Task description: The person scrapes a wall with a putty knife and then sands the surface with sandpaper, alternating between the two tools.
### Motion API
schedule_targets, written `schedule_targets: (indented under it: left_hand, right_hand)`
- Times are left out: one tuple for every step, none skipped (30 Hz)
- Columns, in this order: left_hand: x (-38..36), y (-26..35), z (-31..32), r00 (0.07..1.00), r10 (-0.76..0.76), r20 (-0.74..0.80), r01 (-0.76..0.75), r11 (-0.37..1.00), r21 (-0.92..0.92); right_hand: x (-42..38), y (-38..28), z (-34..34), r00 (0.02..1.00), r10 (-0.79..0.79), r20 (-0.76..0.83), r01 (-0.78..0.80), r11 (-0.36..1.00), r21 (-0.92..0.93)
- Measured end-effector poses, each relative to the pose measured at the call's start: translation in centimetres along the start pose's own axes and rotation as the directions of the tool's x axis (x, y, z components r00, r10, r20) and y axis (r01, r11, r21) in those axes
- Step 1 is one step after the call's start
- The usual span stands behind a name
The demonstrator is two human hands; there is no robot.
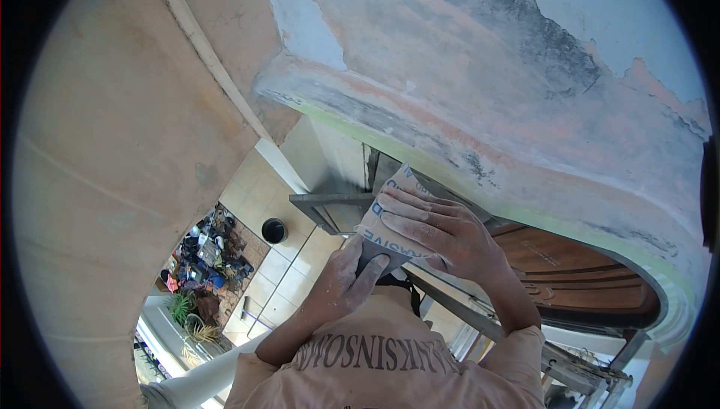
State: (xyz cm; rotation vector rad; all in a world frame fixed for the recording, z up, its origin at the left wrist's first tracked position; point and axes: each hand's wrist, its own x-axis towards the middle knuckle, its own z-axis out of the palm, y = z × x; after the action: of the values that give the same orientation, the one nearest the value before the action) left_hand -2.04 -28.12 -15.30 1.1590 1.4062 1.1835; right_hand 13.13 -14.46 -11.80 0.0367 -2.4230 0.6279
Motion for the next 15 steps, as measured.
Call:
schedule_targets:
  left_hand:
    - [-0.3,0.3,0.0,1.0,0.018,0.017,-0.018,1.0,-0.025]
    - [-0.7,0.4,0.0,0.999,0.032,0.035,-0.031,0.998,-0.054]
    - [-0.8,0.3,0.1,0.999,0.041,0.021,-0.04,0.998,-0.044]
    - [-0.6,0.1,0.1,0.998,0.056,0.007,-0.056,0.998,-0.034]
    - [-0.4,0.1,0.1,0.997,0.075,-0.009,-0.075,0.997,-0.023]
    - [-0.3,0.6,0.0,1.0,0.011,-0.012,-0.011,0.999,-0.038]
    - [-0.4,1.5,-0.1,0.998,-0.057,-0.015,0.056,0.997,-0.057]
    - [-0.4,1.9,-0.1,0.992,-0.124,-0.015,0.123,0.99,-0.076]
    - [-0.4,1.7,0.0,0.994,-0.112,-0.009,0.111,0.99,-0.087]
    - [-0.3,1.1,0.0,0.995,-0.099,-0.002,0.098,0.99,-0.098]
    - [-0.2,0.8,0.2,0.996,-0.087,0.006,0.087,0.99,-0.108]
    - [-0.2,0.7,0.3,0.998,-0.062,0.007,0.062,0.993,-0.099]
    - [-0.1,0.6,0.4,0.999,-0.038,0.008,0.039,0.995,-0.089]
    - [-0.1,0.5,0.4,1.0,-0.015,0.009,0.016,0.997,-0.079]
    - [-0.1,0.6,0.5,1.0,-0.016,-0.003,0.016,0.997,-0.079]
  right_hand:
    - [-0.1,0.0,0.2,1.0,0.005,-0.028,-0.005,1.0,0.015]
    - [-0.3,0.3,0.1,0.999,0.048,-0.025,-0.048,0.999,-0.014]
    - [-0.5,0.9,-0.5,0.996,0.088,-0.02,-0.089,0.995,-0.044]
    - [-0.8,1.5,-1.1,0.992,0.123,-0.016,-0.124,0.989,-0.079]
    - [-1.4,2.2,-1.5,0.945,0.309,-0.109,-0.277,0.931,0.237]
    - [-1.9,2.8,-1.8,0.855,0.502,-0.131,-0.364,0.76,0.539]
    - [-2.1,3.1,-2.0,0.734,0.675,-0.077,-0.373,0.496,0.784]
    - [-2.1,3.0,-2.0,0.706,0.704,-0.076,-0.297,0.391,0.871]
    - [-1.4,2.5,-1.9,0.677,0.733,-0.072,-0.206,0.283,0.937]
    - [-1.0,2.2,-1.8,0.647,0.76,-0.064,-0.106,0.173,0.979]
    - [-1.0,2.3,-1.7,0.639,0.768,-0.043,-0.096,0.135,0.986]
    - [-1.2,2.6,-1.3,0.63,0.776,-0.022,-0.084,0.096,0.992]
    - [-1.5,2.8,-1.1,0.62,0.784,0.0,-0.07,0.055,0.996]
    - [-1.7,2.9,-0.9,0.639,0.769,-0.019,-0.089,0.098,0.991]
    - [-1.8,3.0,-0.7,0.658,0.752,-0.037,-0.106,0.141,0.984]
